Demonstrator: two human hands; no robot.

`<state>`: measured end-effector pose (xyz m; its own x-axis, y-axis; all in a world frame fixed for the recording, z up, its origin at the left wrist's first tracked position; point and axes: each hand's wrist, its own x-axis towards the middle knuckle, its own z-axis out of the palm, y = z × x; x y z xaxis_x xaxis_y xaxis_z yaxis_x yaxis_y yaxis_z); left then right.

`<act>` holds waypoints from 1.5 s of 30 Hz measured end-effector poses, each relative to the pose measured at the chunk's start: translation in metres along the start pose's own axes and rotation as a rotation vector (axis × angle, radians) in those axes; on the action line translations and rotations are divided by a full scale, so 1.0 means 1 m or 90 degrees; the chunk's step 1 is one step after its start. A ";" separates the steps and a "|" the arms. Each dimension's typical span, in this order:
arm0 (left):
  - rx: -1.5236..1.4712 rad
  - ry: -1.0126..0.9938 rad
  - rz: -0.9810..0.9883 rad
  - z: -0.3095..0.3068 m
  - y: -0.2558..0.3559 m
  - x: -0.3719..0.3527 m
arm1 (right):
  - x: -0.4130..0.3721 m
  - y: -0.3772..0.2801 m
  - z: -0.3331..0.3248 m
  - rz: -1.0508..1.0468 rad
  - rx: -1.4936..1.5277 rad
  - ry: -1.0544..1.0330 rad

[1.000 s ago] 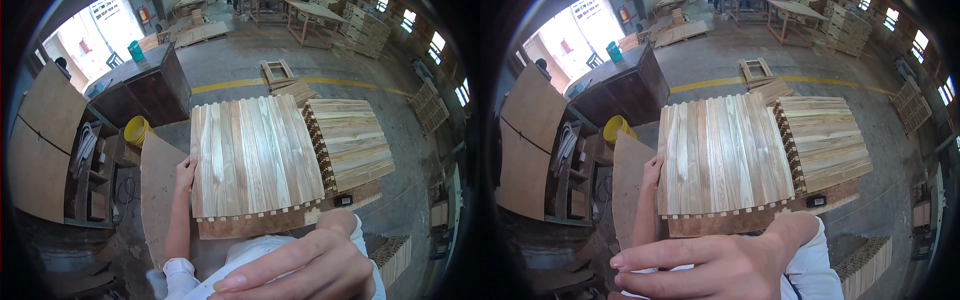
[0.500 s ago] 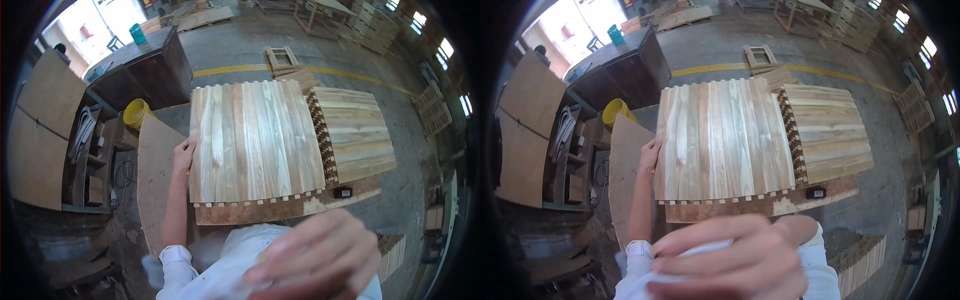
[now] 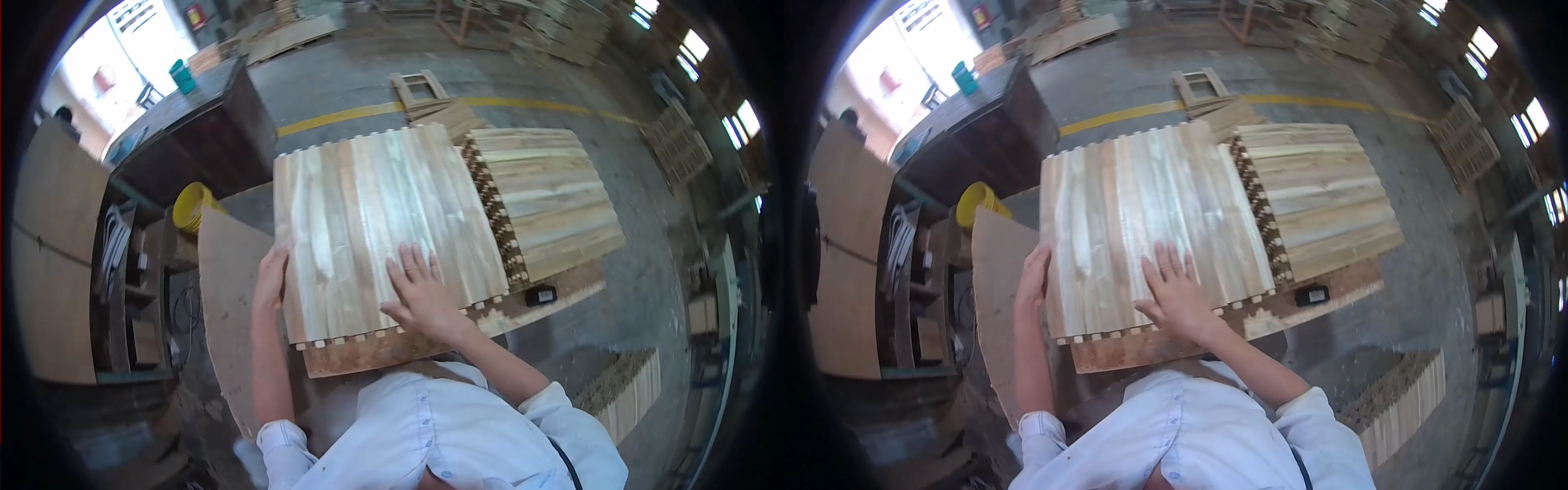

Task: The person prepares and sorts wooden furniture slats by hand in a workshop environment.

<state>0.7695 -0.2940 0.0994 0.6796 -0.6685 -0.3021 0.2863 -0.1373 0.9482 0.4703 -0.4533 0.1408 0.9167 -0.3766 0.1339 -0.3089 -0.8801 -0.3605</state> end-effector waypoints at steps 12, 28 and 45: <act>0.006 -0.065 0.029 0.004 0.002 -0.013 | -0.016 0.149 -0.033 0.327 0.365 0.161; 0.913 0.290 0.125 0.131 0.010 -0.036 | -0.025 0.169 -0.020 0.264 0.635 0.067; -0.074 0.340 0.270 0.318 -0.058 -0.211 | -0.162 0.109 -0.074 -0.220 0.620 -0.021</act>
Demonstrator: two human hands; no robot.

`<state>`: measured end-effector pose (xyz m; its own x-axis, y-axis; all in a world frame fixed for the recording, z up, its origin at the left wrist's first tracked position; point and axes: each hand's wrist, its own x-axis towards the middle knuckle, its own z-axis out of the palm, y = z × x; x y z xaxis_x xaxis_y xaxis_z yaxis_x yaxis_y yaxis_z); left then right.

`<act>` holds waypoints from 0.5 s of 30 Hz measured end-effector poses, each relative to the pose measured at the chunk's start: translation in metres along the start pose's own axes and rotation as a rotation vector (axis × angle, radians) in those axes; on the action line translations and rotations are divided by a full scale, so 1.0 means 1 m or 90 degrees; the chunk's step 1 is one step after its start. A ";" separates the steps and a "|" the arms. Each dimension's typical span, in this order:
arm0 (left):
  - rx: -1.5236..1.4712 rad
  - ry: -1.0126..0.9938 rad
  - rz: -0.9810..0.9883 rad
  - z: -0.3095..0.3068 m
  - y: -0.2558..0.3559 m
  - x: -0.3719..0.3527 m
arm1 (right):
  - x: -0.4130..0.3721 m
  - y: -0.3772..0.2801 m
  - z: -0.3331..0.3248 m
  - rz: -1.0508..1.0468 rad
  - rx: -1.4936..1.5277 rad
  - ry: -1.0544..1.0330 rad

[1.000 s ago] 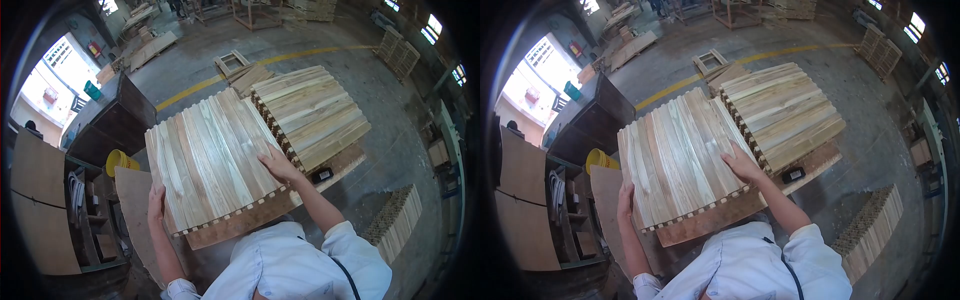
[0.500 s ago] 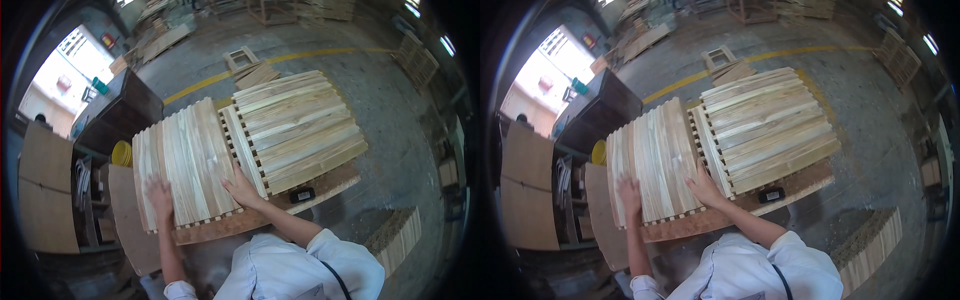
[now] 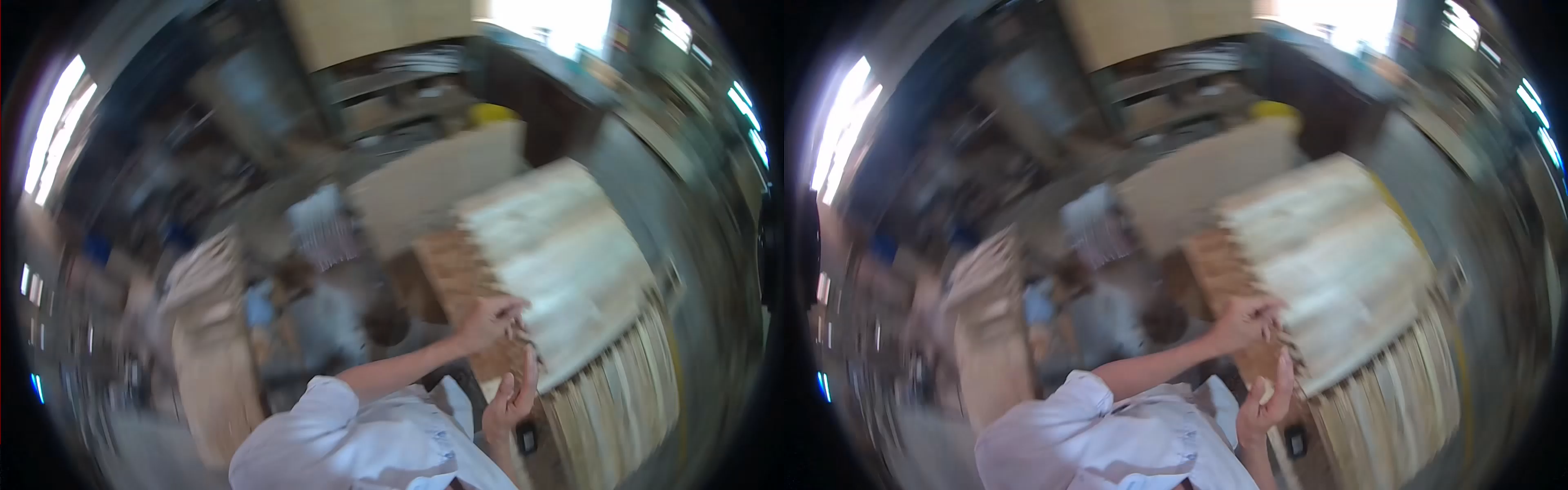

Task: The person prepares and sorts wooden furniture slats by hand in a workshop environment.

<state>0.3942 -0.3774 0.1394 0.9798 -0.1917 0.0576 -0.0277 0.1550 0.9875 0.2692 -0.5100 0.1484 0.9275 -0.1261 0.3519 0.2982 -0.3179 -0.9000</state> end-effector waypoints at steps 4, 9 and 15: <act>0.291 0.285 0.011 -0.104 -0.044 -0.121 | -0.051 0.068 0.081 0.178 0.110 -0.317; 0.306 0.597 -0.312 -0.220 -0.030 -0.321 | -0.080 0.040 0.186 0.255 0.039 -0.626; 0.231 0.969 -0.277 -0.284 -0.077 -0.553 | -0.132 -0.014 0.365 0.016 -0.023 -0.939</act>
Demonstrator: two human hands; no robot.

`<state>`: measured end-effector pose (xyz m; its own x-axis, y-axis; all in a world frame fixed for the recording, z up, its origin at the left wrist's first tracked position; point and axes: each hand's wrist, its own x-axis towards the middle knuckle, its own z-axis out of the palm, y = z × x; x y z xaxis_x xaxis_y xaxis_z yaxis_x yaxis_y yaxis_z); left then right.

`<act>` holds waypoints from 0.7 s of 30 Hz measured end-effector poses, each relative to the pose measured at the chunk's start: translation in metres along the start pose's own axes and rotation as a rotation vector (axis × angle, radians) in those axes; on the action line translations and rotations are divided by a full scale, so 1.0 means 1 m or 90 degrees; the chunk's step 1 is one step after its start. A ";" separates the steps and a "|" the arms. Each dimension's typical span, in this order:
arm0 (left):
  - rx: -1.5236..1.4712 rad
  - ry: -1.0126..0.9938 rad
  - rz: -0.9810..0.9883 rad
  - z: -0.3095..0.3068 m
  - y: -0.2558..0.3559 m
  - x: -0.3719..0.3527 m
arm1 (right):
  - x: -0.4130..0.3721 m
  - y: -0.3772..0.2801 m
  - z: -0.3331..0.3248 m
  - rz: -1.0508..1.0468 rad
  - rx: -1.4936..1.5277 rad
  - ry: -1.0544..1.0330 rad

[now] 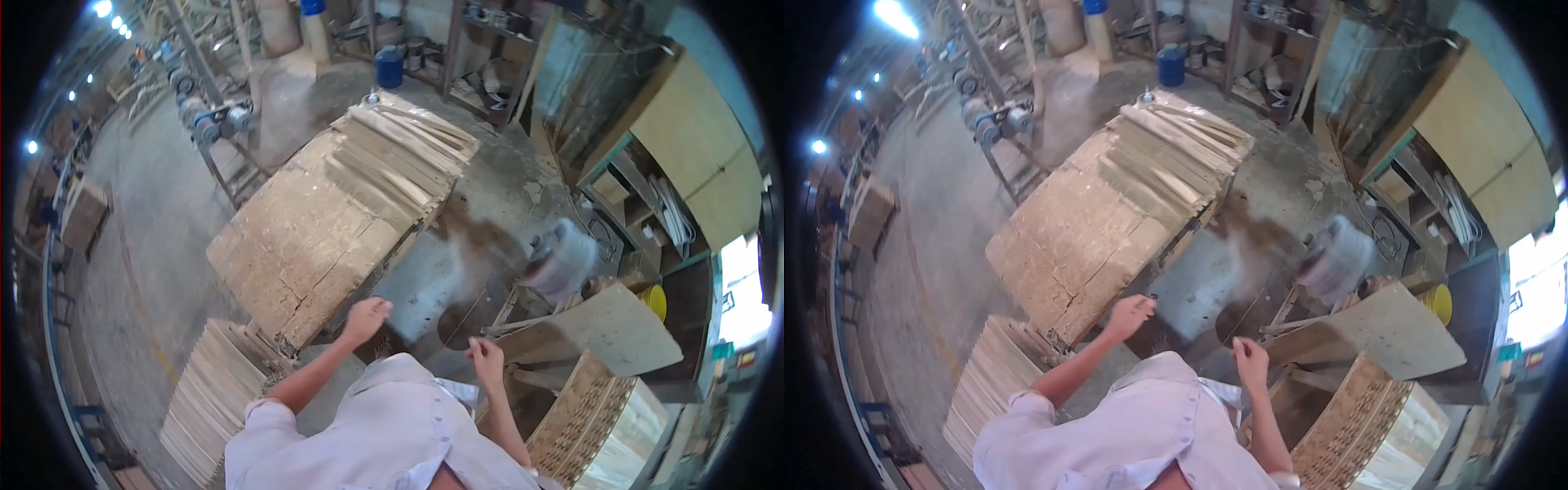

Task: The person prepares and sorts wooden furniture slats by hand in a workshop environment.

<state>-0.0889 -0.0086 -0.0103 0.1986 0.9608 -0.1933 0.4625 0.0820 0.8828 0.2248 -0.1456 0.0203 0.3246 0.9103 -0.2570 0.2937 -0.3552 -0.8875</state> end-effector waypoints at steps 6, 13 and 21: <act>-0.295 0.253 -0.197 -0.086 -0.074 -0.022 | 0.183 -0.031 0.095 -0.028 0.015 -0.226; -0.434 0.312 -0.309 -0.070 -0.060 -0.032 | 0.371 -0.026 0.172 -0.114 -0.128 -0.012; -0.528 0.214 -0.315 -0.018 -0.001 0.107 | 0.410 -0.105 0.181 -0.280 -0.407 -0.049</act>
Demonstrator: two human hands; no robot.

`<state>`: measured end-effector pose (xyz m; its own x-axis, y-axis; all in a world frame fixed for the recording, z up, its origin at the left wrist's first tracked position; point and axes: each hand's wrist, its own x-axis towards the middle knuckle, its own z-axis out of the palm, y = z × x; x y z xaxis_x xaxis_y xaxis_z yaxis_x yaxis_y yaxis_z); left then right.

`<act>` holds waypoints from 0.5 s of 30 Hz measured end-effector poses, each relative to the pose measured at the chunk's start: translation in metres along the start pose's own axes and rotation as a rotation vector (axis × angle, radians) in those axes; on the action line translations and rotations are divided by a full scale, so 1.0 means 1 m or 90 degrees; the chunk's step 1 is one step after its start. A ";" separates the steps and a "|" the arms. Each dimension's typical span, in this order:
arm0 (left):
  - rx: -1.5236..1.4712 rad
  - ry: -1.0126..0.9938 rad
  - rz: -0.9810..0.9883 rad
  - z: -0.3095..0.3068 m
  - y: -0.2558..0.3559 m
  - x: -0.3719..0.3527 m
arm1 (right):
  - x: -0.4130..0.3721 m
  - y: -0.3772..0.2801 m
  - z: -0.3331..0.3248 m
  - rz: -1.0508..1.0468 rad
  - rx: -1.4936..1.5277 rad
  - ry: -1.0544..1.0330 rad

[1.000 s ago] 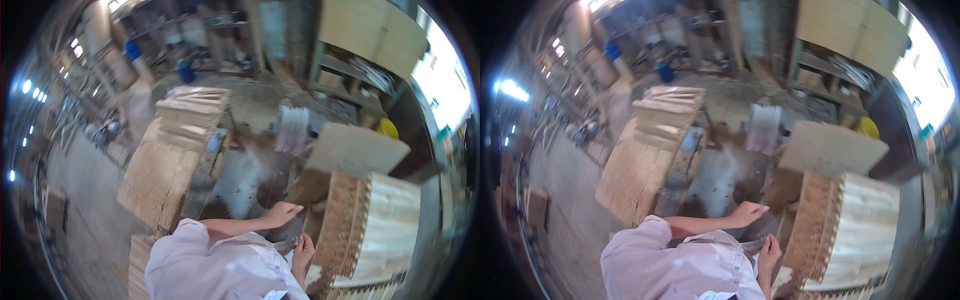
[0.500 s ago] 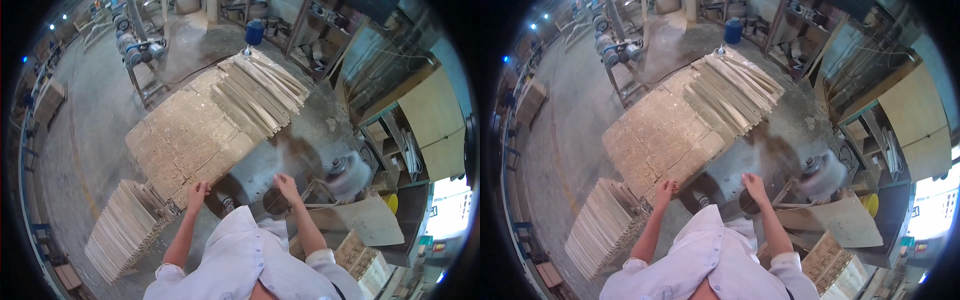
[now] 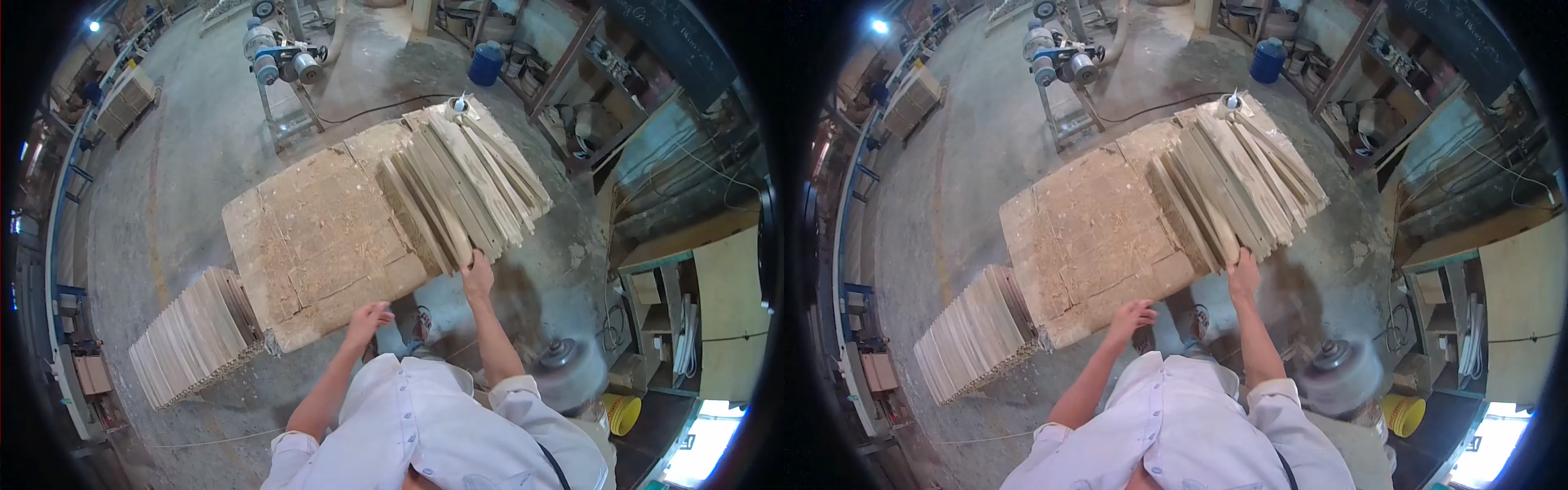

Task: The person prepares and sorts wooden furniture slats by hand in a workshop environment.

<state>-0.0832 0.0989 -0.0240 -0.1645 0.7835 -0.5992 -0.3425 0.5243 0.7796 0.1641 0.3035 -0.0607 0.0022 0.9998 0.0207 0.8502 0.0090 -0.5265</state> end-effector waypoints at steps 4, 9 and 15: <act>0.062 -0.037 0.014 0.082 0.026 0.067 | 0.002 0.004 -0.012 -0.027 0.242 -0.098; -0.085 0.023 0.049 0.139 0.063 0.129 | -0.008 -0.015 -0.016 -0.008 0.392 -0.342; -0.035 0.158 0.136 0.137 0.066 0.113 | 0.067 -0.026 -0.090 -0.267 -0.116 0.241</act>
<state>0.0024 0.2679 -0.0158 -0.4559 0.7654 -0.4541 -0.3236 0.3327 0.8858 0.1892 0.3685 0.0305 -0.1941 0.8350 0.5149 0.8959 0.3646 -0.2536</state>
